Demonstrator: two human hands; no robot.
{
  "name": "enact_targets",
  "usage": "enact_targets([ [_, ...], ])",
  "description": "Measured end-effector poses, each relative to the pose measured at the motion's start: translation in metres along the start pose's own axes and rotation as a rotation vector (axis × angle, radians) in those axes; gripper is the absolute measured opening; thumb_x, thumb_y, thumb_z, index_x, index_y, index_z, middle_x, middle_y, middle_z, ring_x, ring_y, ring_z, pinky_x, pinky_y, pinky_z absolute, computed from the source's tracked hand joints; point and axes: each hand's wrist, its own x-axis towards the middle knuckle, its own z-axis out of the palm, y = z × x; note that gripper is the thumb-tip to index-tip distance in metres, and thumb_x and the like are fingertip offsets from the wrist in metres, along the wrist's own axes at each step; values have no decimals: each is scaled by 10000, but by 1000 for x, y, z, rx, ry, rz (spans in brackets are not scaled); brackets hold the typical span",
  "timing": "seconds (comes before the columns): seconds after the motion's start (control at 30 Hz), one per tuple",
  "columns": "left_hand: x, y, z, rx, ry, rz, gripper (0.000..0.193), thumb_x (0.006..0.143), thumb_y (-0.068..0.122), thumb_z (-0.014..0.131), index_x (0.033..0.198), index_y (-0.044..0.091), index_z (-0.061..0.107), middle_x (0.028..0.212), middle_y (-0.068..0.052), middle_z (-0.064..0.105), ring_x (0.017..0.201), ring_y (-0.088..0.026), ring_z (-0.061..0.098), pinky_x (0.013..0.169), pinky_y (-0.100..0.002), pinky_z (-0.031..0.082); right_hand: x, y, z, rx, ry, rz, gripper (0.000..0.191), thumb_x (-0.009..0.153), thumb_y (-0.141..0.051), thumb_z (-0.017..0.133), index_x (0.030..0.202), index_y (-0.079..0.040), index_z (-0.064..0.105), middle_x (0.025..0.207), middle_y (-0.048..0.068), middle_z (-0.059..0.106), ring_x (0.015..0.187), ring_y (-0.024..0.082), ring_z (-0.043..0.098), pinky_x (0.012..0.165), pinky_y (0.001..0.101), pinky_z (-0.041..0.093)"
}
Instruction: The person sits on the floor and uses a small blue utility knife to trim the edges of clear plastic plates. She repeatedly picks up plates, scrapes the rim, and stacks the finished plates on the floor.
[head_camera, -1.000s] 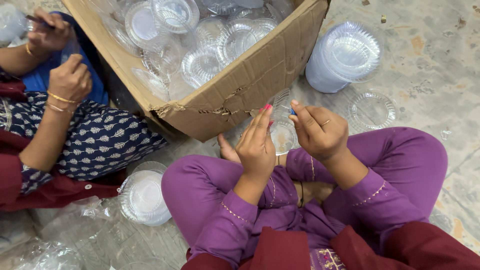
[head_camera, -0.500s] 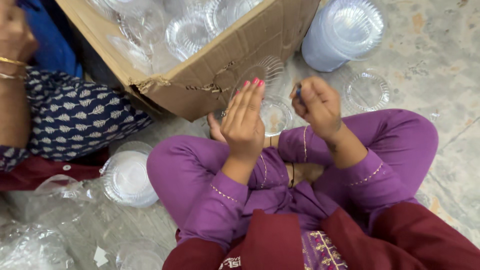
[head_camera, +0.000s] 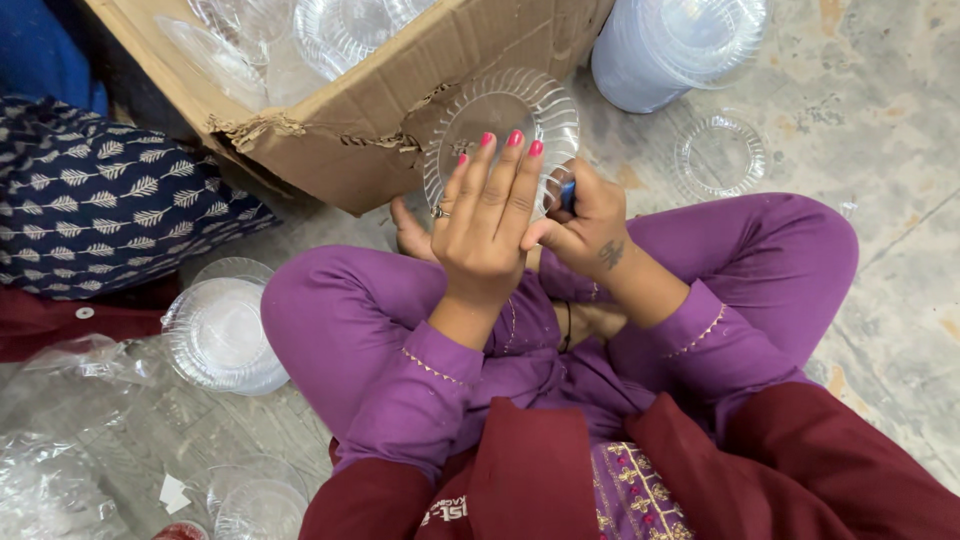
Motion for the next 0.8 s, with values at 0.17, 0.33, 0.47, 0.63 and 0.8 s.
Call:
enact_targets([
  [0.17, 0, -1, 0, 59, 12, 25, 376, 1021, 174, 526, 1320, 43, 712, 1380, -119, 661, 1314, -328, 634, 1118, -478, 524, -5, 3, 6, -40, 27, 10, 656, 868, -653, 734, 1005, -41, 540, 702, 5, 507, 594, 116, 477, 582, 285, 415],
  [0.33, -1, 0, 1, 76, 2, 14, 395, 1026, 223, 540, 1335, 45, 710, 1396, -115, 658, 1318, -322, 638, 1114, -452, 529, -8, 3, 13, -49, 51, -41, 632, 935, -628, 686, 1051, -20, 561, 758, 53, 580, 633, 195, 571, 617, 315, 469],
  [0.47, -1, 1, 1, 103, -6, 13, 413, 1047, 213, 469, 1327, 45, 721, 1388, -111, 670, 1310, -309, 645, 1100, -440, 534, -11, 3, 16, -121, 35, -154, 551, 1061, -539, 602, 1173, 0, 598, 823, 122, 619, 715, 310, 640, 667, 385, 503],
  [0.63, -1, 1, 1, 113, -3, 26, 467, 1093, 323, 431, 1315, 28, 718, 1378, -116, 669, 1310, -315, 637, 1101, -430, 527, -12, 3, 20, -179, 72, -201, 527, 1071, -513, 565, 1150, 7, 586, 839, 147, 621, 726, 353, 640, 671, 420, 506],
  [0.8, -2, 5, 1, 136, -13, -11, 508, 1115, 325, 355, 1309, 37, 725, 1360, -113, 687, 1305, -288, 640, 1088, -424, 526, -15, -1, 25, -185, 70, -234, 487, 1140, -406, 480, 1207, 67, 571, 896, 198, 628, 751, 386, 635, 691, 449, 500],
])
